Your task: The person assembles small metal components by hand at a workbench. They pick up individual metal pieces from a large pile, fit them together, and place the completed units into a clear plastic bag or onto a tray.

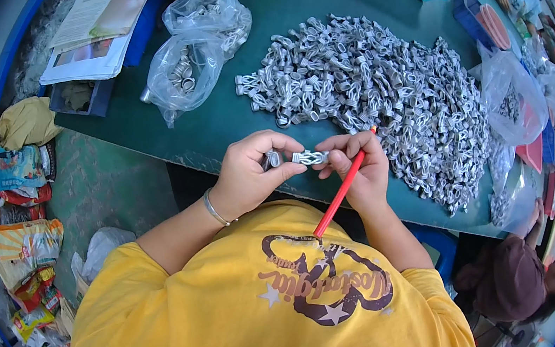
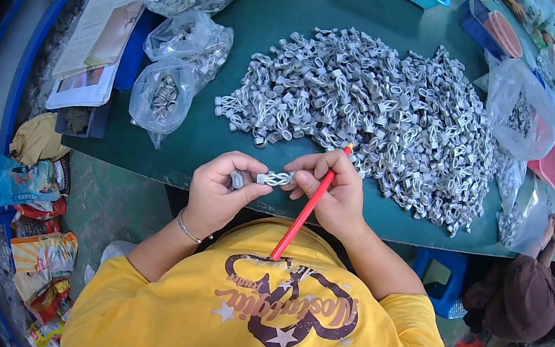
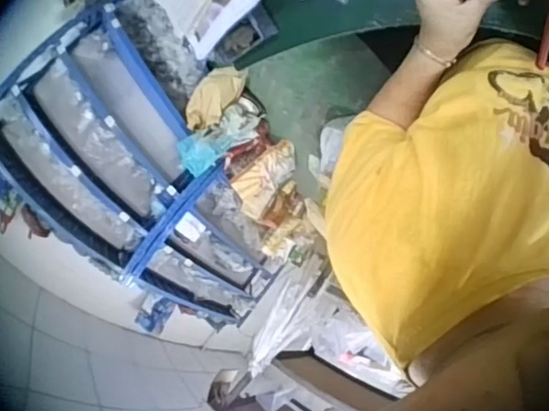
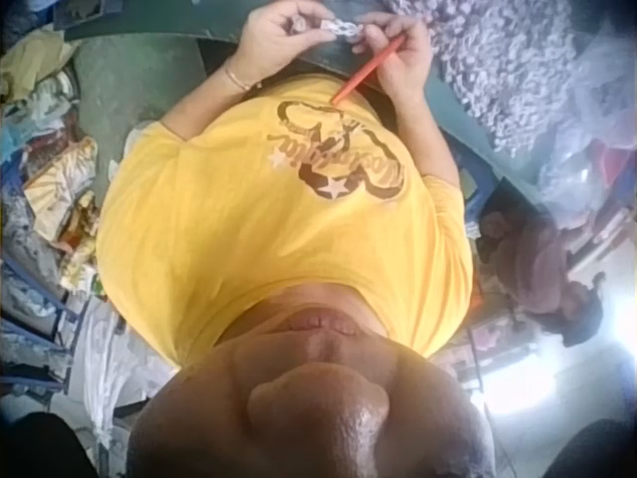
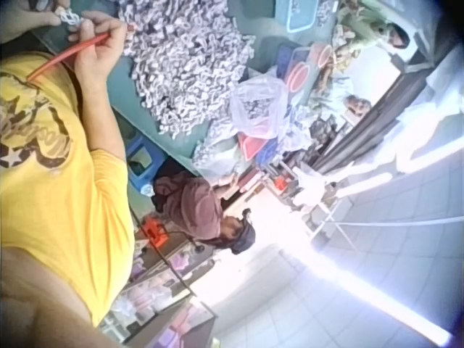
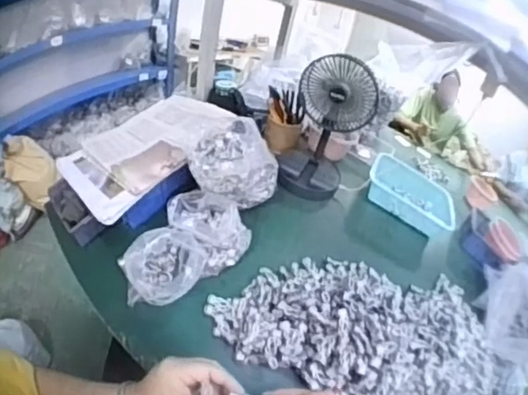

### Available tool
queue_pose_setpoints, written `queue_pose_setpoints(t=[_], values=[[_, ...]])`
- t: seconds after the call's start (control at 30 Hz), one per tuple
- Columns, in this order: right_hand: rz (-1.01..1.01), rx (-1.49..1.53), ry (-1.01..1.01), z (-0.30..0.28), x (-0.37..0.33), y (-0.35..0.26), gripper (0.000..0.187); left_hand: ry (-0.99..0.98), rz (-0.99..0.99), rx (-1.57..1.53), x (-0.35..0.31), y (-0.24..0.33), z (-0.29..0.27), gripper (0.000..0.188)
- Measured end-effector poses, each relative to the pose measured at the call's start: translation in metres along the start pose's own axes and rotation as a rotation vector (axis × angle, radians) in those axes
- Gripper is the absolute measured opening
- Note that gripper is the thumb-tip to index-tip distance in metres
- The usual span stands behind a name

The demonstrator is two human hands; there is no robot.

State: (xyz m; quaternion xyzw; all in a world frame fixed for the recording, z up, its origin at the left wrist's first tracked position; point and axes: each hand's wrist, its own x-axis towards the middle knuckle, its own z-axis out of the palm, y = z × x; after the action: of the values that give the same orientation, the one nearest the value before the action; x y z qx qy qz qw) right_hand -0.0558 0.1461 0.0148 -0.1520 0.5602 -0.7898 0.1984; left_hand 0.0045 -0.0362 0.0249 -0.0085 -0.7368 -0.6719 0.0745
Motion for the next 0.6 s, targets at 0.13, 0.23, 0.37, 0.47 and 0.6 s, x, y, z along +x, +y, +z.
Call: queue_pose_setpoints(t=[0.13,0.23,0.37,0.47,0.6], values=[[-0.010,0.073,-0.054,-0.006,-0.001,0.006,0.023,0.023,0.066,-0.020,0.001,0.002,0.005,0.022],[-0.145,0.061,-0.043,-0.002,0.000,0.007,0.027,0.031,0.124,-0.021,0.002,0.000,0.006,0.023],[-0.426,-0.308,0.012,0.002,-0.004,0.004,0.033,-0.002,0.116,-0.048,0.002,-0.003,0.004,0.022],[-0.677,-0.505,-0.190,0.006,0.002,-0.008,0.035,0.052,-0.382,-0.542,0.000,-0.002,0.007,0.020],[-0.667,-0.757,-0.117,0.004,0.017,-0.005,0.032,0.079,-0.723,-0.983,0.002,-0.005,-0.002,0.021]])
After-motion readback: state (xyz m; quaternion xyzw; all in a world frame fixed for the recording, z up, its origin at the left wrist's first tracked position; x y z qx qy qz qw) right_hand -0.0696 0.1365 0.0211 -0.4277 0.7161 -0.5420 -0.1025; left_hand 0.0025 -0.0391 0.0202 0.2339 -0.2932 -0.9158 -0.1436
